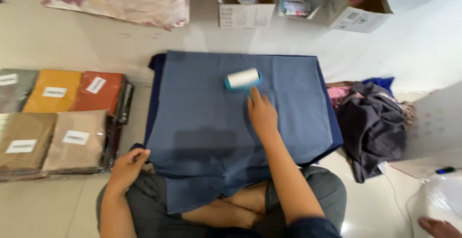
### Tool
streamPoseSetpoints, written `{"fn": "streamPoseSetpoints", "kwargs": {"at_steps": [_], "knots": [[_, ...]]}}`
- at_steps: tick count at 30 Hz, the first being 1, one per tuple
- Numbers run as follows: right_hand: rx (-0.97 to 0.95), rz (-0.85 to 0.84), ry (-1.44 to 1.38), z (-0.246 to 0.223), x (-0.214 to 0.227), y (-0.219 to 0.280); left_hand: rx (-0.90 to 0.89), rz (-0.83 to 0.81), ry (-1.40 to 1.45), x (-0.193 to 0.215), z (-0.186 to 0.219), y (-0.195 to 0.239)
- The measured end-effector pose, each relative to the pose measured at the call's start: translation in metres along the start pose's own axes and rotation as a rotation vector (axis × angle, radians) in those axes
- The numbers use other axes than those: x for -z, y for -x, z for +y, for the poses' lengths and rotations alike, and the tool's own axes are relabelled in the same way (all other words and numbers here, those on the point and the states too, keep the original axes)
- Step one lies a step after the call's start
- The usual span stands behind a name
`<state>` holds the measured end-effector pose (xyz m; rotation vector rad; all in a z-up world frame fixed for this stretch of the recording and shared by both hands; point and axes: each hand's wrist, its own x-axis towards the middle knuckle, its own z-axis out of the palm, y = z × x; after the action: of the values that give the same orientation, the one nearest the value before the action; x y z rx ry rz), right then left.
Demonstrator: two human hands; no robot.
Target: The person sits on the floor and uses a lint roller to clean a blue piece of fabric. They repeatedly roll the tool over the fabric, then fold and unfold it to clean different sections.
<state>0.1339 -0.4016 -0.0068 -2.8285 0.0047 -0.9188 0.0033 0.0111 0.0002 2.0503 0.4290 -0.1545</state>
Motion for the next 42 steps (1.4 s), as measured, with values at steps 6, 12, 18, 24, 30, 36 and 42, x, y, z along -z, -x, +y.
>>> {"fn": "streamPoseSetpoints", "kwargs": {"at_steps": [6, 12, 18, 24, 30, 36, 42], "knots": [[-0.112, -0.155, -0.106, 0.031, 0.158, 0.146, 0.162, -0.134, -0.198, 0.005, 0.012, -0.006], [-0.154, -0.217, -0.118, 0.080, 0.147, 0.117, 0.148, -0.134, -0.180, 0.005, 0.010, -0.007], [-0.152, -0.177, -0.174, 0.084, 0.022, -0.020, 0.116, -0.110, -0.052, 0.004, 0.002, -0.007], [-0.245, -0.230, -0.199, 0.078, -0.036, -0.101, 0.212, -0.102, -0.053, 0.005, 0.009, -0.002], [-0.176, -0.181, -0.178, 0.090, 0.048, 0.013, 0.095, -0.063, -0.039, 0.000, -0.018, -0.017], [-0.147, -0.100, -0.164, 0.097, 0.173, 0.156, 0.217, -0.116, -0.210, 0.003, 0.005, -0.013], [-0.323, -0.205, -0.136, 0.129, 0.156, 0.129, 0.254, -0.098, -0.043, 0.004, 0.011, -0.009]]}}
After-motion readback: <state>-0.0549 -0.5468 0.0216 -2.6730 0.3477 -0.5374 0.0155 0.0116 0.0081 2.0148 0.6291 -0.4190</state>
